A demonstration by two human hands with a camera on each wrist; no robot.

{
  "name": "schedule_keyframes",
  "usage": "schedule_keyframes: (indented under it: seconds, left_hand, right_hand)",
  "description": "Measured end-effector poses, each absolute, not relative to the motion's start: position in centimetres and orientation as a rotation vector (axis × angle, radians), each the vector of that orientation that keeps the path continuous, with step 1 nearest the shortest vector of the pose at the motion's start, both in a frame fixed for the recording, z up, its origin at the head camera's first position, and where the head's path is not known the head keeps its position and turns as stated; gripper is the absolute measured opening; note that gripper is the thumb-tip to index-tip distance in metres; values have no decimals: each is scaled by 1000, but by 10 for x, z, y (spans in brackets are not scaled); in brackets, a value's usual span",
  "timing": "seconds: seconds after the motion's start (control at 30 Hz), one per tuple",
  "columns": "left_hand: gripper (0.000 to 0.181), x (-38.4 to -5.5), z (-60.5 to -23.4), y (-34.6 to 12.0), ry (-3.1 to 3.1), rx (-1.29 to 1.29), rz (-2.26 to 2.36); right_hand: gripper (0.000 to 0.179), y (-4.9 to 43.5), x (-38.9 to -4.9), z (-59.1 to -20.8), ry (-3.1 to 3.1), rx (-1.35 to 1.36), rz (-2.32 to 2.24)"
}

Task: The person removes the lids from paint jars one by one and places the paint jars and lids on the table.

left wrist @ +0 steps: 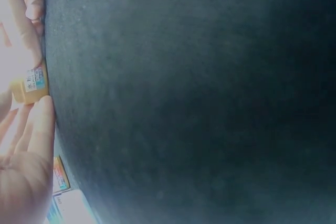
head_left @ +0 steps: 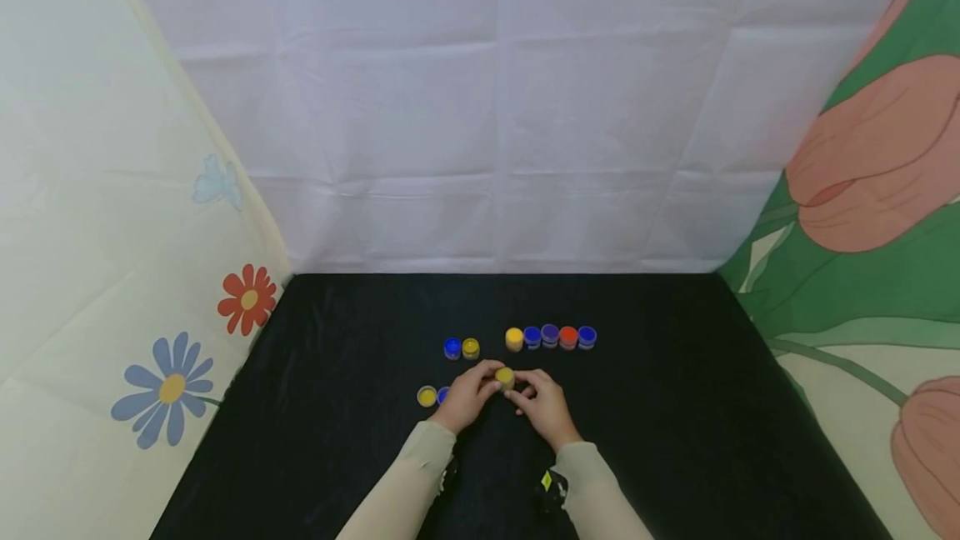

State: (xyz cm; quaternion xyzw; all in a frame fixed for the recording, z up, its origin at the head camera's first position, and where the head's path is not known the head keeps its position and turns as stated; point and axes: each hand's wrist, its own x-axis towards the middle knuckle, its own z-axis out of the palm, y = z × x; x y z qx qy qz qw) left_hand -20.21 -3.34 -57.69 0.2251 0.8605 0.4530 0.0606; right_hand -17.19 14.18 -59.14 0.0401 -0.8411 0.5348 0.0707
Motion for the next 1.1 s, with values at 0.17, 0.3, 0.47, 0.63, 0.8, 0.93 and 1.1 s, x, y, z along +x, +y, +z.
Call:
schedule_keyframes:
  seconds: [0.17,0.3,0.47,0.63,0.8,0.93,1.1]
  left_hand:
    - [23,-200,-577,-32,2607,645,1398]
    - [27,-199,-577,-32,2596,615,1405]
    - [34,-199,-574,-33,2579,647,1433]
    - [27,-202,-564,-34,2649,756,1380]
    - [23,-209,-555,-34,2721,861,1240]
    - [23,-213,-551,-33,2708,928,1152]
    - [23,-216,-550,-31,2696,962,1108]
  right_hand:
    - [24,142,-172,-593,-2514,137,1591]
    - [24,142,-172,-594,-2498,145,1578]
    - [24,141,-172,-594,-2512,143,1578]
    - [25,141,-171,-591,-2538,134,1579]
    - [25,141,-171,-590,-2541,135,1574]
    - [25,141,-172,-591,-2537,127,1580]
    - [25,142,-171,-591,-2528,135,1579]
